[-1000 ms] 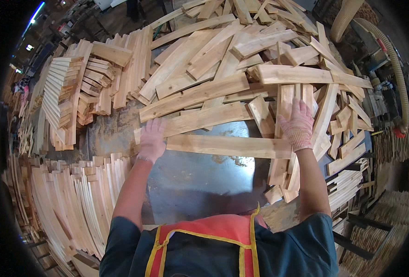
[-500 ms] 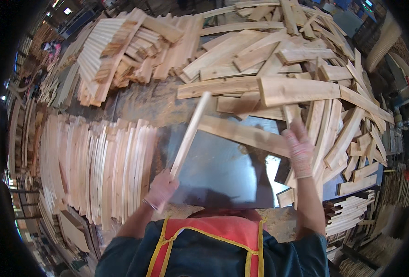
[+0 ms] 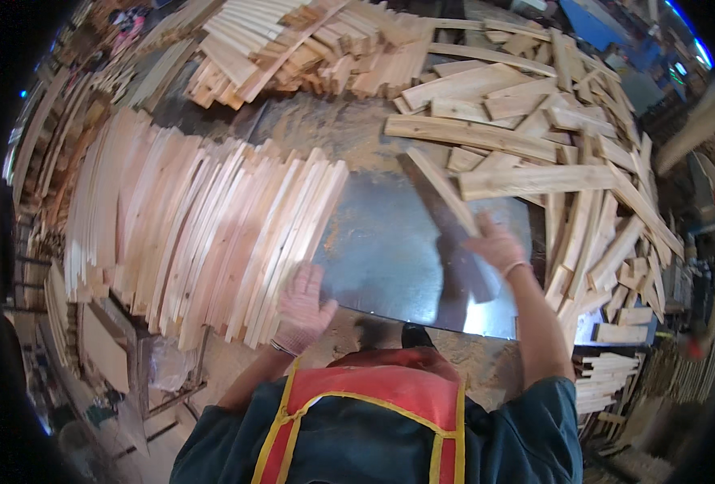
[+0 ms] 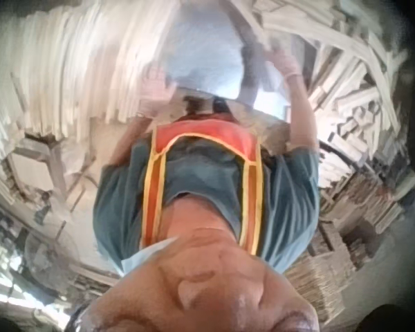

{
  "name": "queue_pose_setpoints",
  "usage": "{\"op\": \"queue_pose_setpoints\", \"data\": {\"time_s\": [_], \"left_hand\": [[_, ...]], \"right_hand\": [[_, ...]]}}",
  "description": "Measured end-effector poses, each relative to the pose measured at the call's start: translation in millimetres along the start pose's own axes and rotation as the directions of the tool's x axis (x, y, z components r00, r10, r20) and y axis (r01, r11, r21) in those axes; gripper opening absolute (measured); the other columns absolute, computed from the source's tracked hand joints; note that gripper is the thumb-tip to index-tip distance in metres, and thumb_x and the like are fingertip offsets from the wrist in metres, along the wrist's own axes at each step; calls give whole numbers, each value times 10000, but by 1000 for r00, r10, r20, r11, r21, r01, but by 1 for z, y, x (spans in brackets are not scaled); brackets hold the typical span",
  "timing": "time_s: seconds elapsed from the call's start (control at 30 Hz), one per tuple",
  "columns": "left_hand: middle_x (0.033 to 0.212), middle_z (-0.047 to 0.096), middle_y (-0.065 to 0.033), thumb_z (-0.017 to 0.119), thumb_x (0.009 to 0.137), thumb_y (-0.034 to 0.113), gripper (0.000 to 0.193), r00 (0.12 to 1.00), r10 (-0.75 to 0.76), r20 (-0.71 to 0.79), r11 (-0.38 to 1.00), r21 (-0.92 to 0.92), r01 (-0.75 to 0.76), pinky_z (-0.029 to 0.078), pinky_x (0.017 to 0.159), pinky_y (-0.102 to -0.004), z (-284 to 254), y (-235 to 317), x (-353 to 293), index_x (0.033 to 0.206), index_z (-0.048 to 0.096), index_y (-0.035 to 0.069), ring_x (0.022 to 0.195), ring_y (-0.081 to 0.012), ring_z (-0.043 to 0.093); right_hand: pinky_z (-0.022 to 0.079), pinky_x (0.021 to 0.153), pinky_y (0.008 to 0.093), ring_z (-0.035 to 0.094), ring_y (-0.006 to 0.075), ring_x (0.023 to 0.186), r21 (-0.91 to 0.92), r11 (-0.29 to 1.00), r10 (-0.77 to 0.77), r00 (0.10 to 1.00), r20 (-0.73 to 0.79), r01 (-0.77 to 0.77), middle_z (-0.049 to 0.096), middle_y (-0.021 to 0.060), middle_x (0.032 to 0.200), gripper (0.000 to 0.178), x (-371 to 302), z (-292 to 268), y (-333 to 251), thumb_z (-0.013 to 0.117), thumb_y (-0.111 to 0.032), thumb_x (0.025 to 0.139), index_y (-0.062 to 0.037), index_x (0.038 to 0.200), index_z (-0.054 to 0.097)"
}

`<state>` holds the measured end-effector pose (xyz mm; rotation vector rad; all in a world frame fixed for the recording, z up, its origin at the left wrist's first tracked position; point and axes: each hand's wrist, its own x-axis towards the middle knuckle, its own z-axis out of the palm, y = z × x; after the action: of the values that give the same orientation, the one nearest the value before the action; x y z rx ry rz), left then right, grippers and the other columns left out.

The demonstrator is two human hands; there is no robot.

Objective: The person sorts and stacks light-colored wooden planks on a metal workbench in a workshop. They pick up individual planks from a disorganized pile, align them, and place them into a neat, growing stack. The person occasionally adjusts the stack to ensure it remains orderly.

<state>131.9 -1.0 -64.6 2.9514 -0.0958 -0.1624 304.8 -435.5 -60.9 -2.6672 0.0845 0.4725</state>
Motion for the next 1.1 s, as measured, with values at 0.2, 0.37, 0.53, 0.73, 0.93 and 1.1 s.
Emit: {"op": "queue_pose_setpoints", "data": {"time_s": [0.2,0.37,0.53,0.73,0.93,1.1], "left_hand": [[1618,462,-212,802,846,525,1098,925,19,379,635,-720,281,405,1206,-470,21,72,59,1677,236,82,1468,-407,481],[1548,531,-199,737,870,276,778,946,-210,247,870,-394,296,398,1199,-498,23,54,67,1567,457,76,1460,-397,479],[1596,449,-169,717,881,316,831,984,-52,-170,909,400,117,254,1260,-587,42,-15,25,1602,400,50,1510,-392,375],[1661,375,-174,756,855,461,966,983,-84,-164,948,290,130,229,1272,-572,23,48,70,1648,345,93,1550,-387,313],[1636,374,-159,831,764,519,1138,984,85,155,995,37,-92,235,1279,-507,50,156,135,1671,261,135,1559,-353,287],[1583,439,-158,808,778,511,1084,980,105,170,990,76,-119,309,1218,-526,85,155,155,1653,298,127,1444,-376,430]], "right_hand": [[464,1129,357,648,242,1196,752,650,-37,984,173,-108,676,162,1326,624,-51,120,-142,736,-363,984,-133,1523,523],[523,1007,383,637,276,1163,916,402,9,1000,15,-17,686,205,1259,835,-24,125,-86,784,-456,922,5,1539,462],[554,825,399,648,233,963,992,106,561,820,-115,67,684,121,1049,528,73,20,22,748,-293,931,-9,1337,565],[457,586,276,523,102,621,969,-93,336,923,-185,228,601,-4,764,231,79,18,35,701,-164,974,-36,1162,660],[559,907,373,701,251,1016,494,807,-215,941,-262,322,734,130,1106,507,21,-14,88,728,-338,964,-12,1344,646],[476,1135,441,586,422,1330,-113,975,60,716,-696,-191,626,254,1423,989,85,-220,235,850,-469,798,-42,1585,430]]}}
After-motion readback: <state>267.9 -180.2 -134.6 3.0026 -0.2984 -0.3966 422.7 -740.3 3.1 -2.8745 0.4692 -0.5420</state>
